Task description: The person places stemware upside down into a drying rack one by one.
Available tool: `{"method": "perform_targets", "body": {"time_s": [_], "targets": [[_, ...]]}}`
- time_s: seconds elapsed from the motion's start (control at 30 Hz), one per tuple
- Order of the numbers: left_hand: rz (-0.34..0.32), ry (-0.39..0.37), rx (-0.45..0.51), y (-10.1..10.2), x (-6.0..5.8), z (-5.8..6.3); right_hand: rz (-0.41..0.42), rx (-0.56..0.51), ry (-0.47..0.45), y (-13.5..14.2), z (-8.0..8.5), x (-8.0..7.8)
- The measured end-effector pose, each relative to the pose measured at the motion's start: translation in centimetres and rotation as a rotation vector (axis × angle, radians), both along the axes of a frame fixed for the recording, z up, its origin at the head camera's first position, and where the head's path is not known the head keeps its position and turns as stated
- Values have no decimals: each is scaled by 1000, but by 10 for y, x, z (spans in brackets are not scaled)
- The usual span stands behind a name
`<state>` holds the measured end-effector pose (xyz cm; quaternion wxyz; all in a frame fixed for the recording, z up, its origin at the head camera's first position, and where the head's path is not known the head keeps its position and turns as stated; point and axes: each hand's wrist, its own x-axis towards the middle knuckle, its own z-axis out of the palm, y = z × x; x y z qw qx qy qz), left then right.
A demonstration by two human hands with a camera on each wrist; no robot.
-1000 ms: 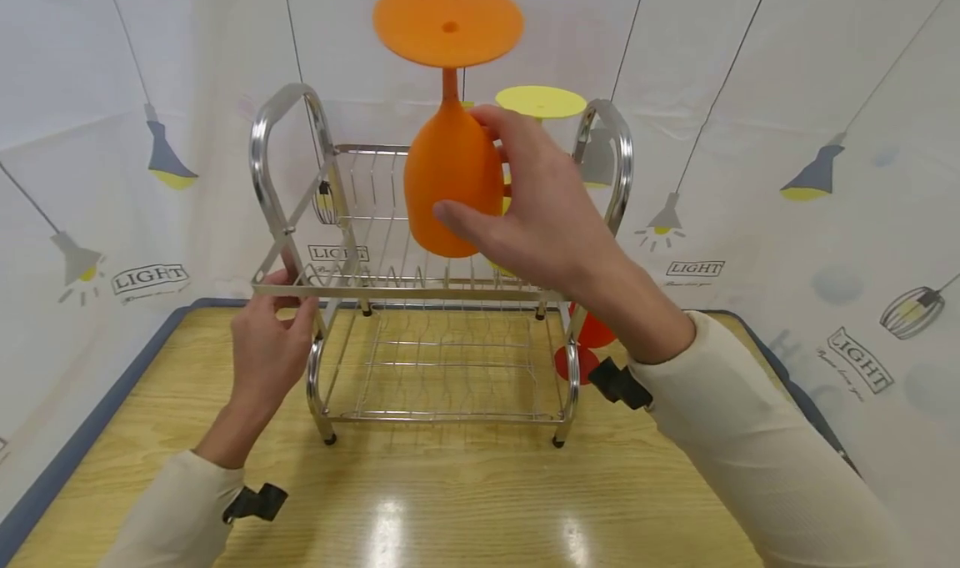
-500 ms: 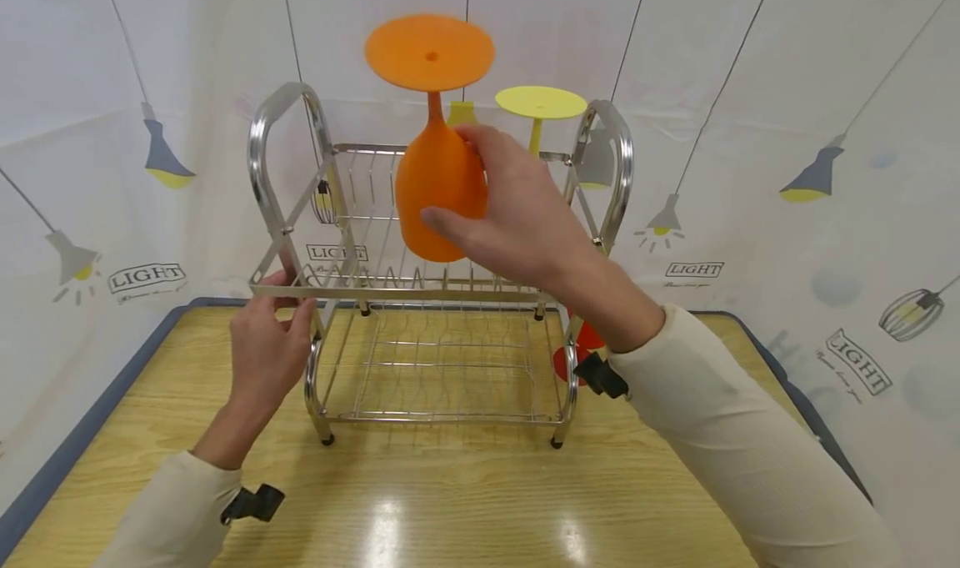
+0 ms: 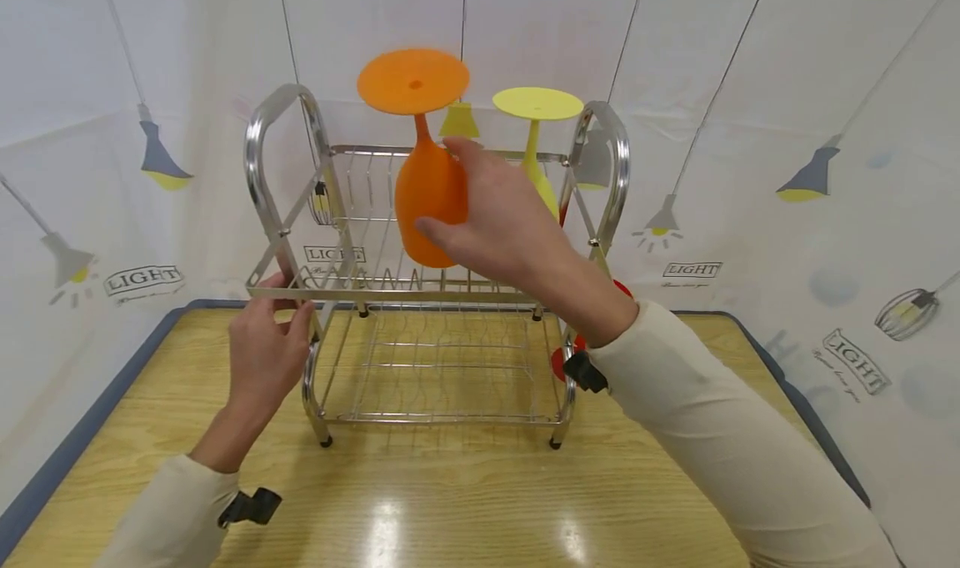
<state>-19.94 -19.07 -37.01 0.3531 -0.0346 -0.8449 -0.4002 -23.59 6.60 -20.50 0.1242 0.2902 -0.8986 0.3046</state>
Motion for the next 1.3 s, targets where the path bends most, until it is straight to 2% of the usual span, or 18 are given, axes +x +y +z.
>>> {"method": "perform_targets", "body": {"time_s": [0.23, 0.7, 0.97, 1.3], "targets": [[1, 12, -11, 0, 0, -1, -7, 73, 37, -4, -4, -3], [-10, 29, -10, 0, -1, 0, -49, 146, 44, -10, -5, -4], [-18, 30, 3, 1, 1, 1, -98, 219, 35, -10, -4, -4], [-10, 18, 2, -1, 1, -1, -105, 237, 5, -16, -2, -9]]}}
